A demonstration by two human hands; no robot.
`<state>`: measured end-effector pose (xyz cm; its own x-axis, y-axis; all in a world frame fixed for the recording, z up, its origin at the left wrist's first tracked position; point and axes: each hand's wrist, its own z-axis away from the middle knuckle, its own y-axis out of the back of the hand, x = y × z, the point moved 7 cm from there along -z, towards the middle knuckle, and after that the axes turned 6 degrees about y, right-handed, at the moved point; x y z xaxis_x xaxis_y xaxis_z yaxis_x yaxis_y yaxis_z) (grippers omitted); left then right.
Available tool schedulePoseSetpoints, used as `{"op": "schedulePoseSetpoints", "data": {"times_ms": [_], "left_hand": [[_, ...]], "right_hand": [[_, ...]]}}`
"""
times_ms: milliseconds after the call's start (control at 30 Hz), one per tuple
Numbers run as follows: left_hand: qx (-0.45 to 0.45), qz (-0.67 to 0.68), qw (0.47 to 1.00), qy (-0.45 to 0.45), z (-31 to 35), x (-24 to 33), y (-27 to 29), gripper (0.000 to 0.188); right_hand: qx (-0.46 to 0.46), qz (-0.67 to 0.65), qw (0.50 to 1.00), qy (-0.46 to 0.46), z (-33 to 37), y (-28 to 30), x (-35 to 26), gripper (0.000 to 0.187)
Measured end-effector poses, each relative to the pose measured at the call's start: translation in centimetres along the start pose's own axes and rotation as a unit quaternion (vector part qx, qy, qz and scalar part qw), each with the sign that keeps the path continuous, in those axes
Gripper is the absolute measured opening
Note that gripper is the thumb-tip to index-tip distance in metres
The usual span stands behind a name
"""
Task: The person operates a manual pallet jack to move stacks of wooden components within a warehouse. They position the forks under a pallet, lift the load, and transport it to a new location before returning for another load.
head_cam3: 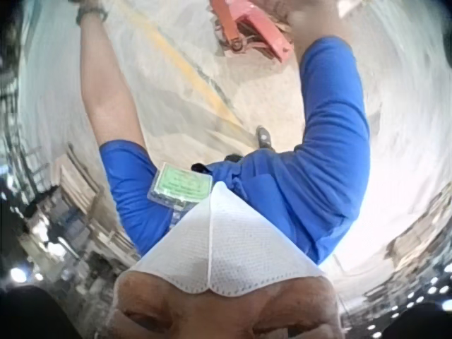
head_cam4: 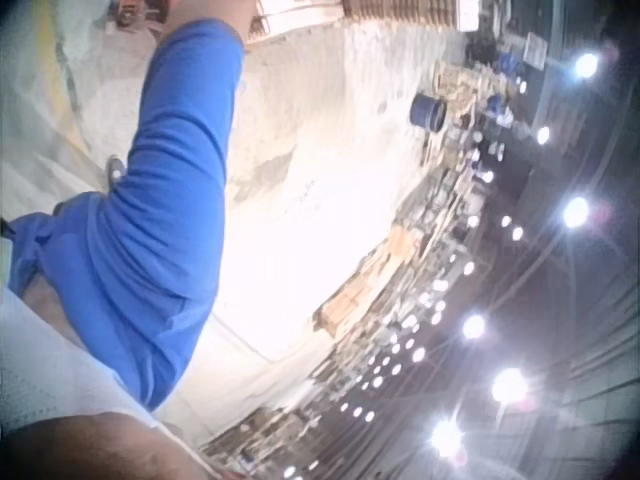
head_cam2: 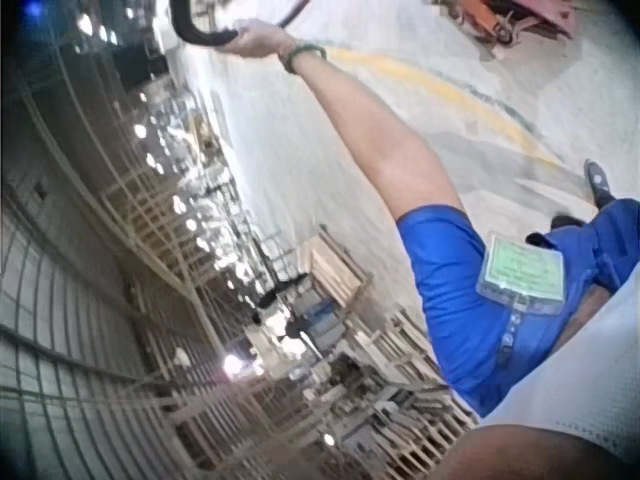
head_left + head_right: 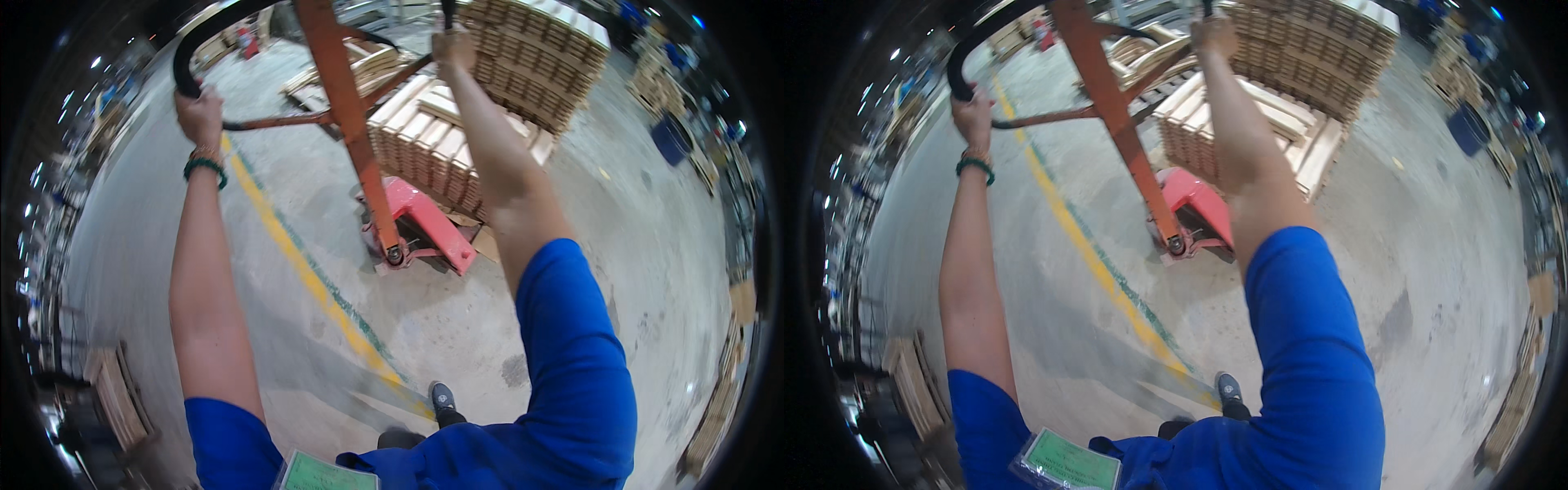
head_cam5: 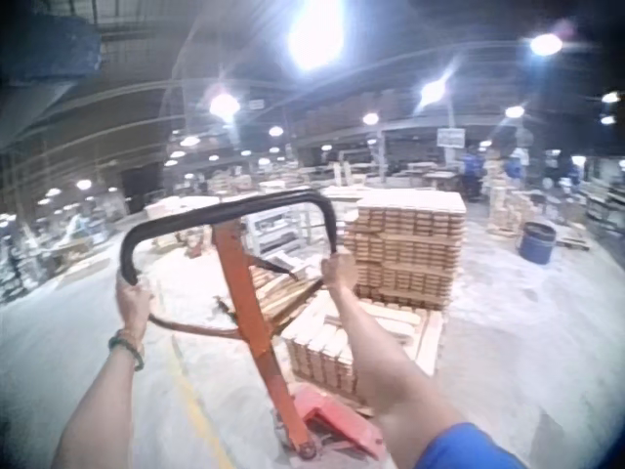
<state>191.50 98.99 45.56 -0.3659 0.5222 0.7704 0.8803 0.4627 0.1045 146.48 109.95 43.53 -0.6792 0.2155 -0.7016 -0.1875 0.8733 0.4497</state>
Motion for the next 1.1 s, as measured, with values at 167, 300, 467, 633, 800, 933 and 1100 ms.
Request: {"op": "schedulePoseSetpoints", "data": {"times_ms": [167,300,467,633,800,933,1100], "left_hand": [[0.069,-0.065,0.995,-0.031,-1.6,-3.7,0.3,0.023],[0.064,-0.039,0.996,-0.049,-0.9,-4.2,-1.4,0.024],[-0.023,0.124,0.990,0.069,-2.4,-3.4,-3.1,0.027],[-0.038,0.087,0.995,0.022,-3.6,-4.9,-2.9,0.023],[-0.027,0.171,0.985,-0.012,-3.1,-4.2,-2.5,0.018],[-0.043,0.147,0.988,-0.021,-4.2,-3.7,-2.4,0.023],[-0.045,0.118,0.991,-0.038,-4.7,-3.2,-2.8,0.019]], "right_hand": [[0.050,-0.015,0.998,-0.017,1.6,-3.2,-1.6,0.031],[0.081,0.004,0.997,-0.006,1.2,-3.0,-0.7,0.030],[0.137,0.044,0.989,-0.020,0.5,-2.9,-1.7,0.031],[0.153,0.020,0.988,-0.015,1.3,-3.0,-2.9,0.041],[0.158,0.001,0.987,-0.021,2.2,-2.5,-2.6,0.045],[0.136,-0.028,0.990,-0.002,1.5,-2.2,-3.9,0.045],[0.085,-0.020,0.994,-0.059,1.5,-2.4,-4.2,0.037]]}}
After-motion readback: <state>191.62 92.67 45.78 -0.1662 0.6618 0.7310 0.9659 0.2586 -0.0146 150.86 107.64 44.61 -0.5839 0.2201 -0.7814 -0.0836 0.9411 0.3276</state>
